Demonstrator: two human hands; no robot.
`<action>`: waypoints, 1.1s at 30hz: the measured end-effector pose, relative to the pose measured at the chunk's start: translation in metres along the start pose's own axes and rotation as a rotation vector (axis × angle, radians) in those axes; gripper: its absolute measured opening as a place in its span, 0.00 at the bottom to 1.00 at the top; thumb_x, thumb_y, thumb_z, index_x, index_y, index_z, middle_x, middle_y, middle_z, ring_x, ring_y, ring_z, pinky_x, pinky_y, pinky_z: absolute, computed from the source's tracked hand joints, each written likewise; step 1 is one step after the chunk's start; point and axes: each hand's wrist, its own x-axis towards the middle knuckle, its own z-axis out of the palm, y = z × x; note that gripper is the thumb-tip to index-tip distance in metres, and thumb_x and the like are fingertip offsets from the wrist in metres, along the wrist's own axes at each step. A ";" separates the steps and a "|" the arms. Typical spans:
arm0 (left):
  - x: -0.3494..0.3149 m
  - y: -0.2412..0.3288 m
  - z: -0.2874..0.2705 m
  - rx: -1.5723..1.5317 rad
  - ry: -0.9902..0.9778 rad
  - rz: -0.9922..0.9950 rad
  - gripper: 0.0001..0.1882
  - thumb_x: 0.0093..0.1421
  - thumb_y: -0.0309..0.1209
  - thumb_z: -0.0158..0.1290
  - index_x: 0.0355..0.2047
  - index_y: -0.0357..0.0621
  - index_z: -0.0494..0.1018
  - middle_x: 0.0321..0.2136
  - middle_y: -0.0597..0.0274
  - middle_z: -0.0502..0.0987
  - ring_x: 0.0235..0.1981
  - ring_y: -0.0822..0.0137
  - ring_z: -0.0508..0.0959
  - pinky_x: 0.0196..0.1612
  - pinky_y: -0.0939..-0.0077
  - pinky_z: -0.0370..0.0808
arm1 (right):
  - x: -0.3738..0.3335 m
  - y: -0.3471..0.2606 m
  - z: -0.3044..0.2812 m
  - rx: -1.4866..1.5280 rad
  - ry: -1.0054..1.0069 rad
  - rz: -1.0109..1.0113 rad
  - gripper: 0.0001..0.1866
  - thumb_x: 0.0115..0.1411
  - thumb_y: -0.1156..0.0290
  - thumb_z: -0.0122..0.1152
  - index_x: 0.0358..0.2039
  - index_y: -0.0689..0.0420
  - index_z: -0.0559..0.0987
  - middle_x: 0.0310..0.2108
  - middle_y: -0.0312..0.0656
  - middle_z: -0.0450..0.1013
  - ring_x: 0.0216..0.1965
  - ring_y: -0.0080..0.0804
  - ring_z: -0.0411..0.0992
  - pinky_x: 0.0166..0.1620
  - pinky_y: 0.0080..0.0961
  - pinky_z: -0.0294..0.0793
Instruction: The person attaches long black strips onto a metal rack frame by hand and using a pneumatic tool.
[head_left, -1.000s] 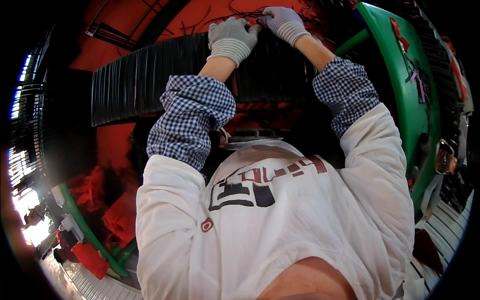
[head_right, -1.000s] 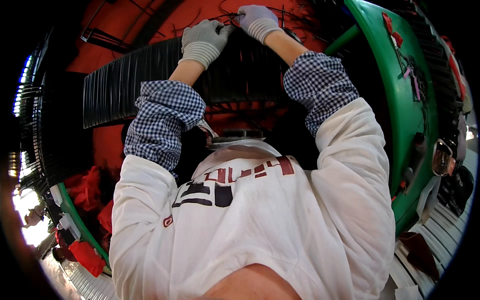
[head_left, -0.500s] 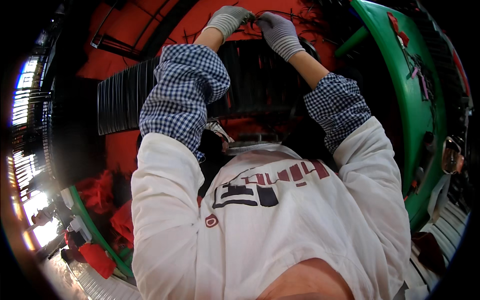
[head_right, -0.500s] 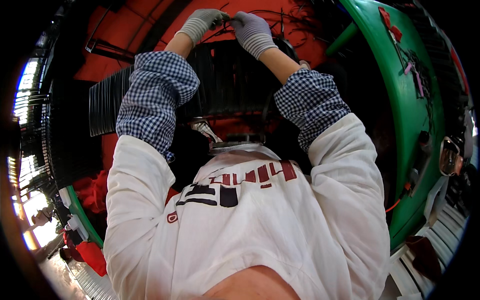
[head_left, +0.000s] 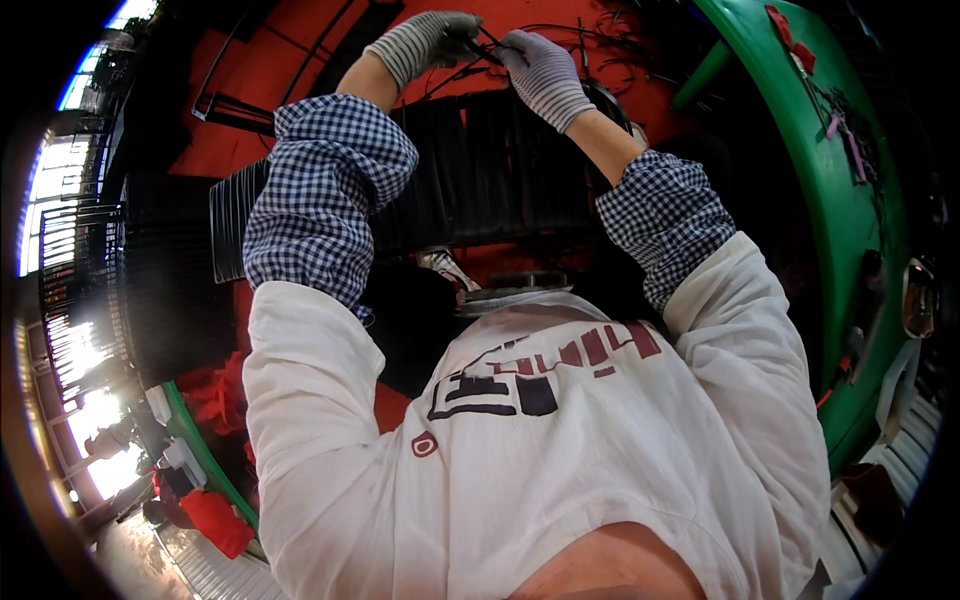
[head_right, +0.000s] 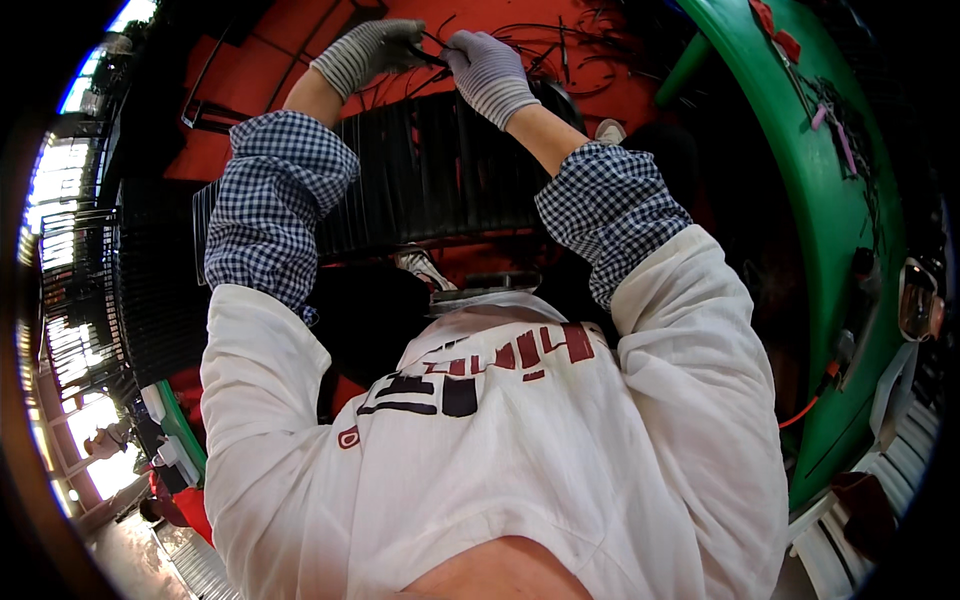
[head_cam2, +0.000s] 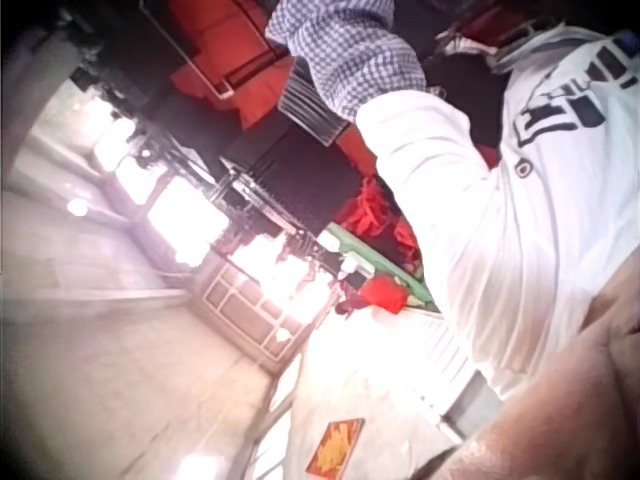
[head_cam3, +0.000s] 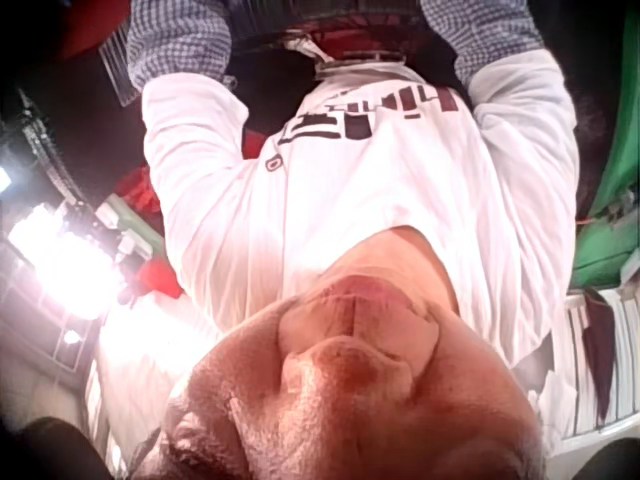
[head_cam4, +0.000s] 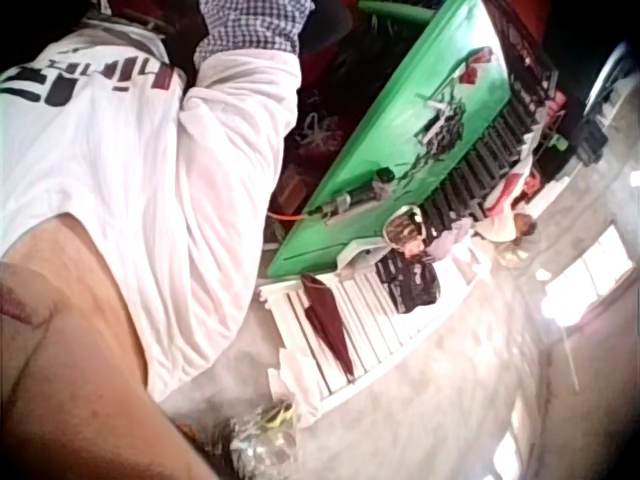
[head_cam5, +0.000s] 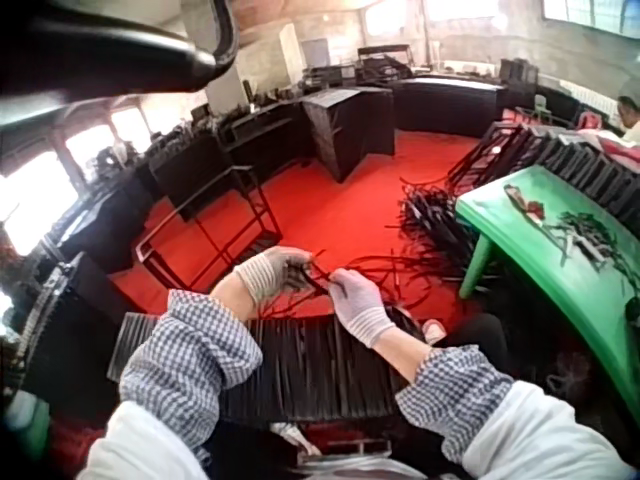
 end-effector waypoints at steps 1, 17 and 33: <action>0.023 -0.032 -0.063 -0.113 0.022 -0.148 0.23 0.61 0.52 0.59 0.37 0.41 0.80 0.35 0.57 0.82 0.43 0.60 0.82 0.51 0.61 0.78 | 0.005 -0.026 0.017 0.046 -0.027 -0.055 0.10 0.67 0.65 0.55 0.40 0.56 0.79 0.34 0.48 0.75 0.39 0.49 0.76 0.46 0.41 0.76; -0.047 0.021 0.045 1.457 0.299 0.017 0.17 0.67 0.45 0.49 0.53 0.64 0.77 0.49 0.63 0.81 0.50 0.59 0.81 0.55 0.57 0.76 | -0.006 0.007 -0.002 0.037 -0.047 0.065 0.12 0.67 0.63 0.55 0.39 0.58 0.80 0.36 0.48 0.76 0.38 0.49 0.77 0.45 0.42 0.75; -0.089 0.059 -0.147 1.103 1.024 -0.123 0.39 0.51 0.44 0.68 0.60 0.44 0.67 0.65 0.54 0.62 0.59 0.43 0.70 0.55 0.54 0.74 | -0.010 0.010 -0.008 0.103 -0.078 0.056 0.13 0.65 0.60 0.62 0.40 0.57 0.81 0.31 0.39 0.77 0.34 0.33 0.76 0.43 0.32 0.74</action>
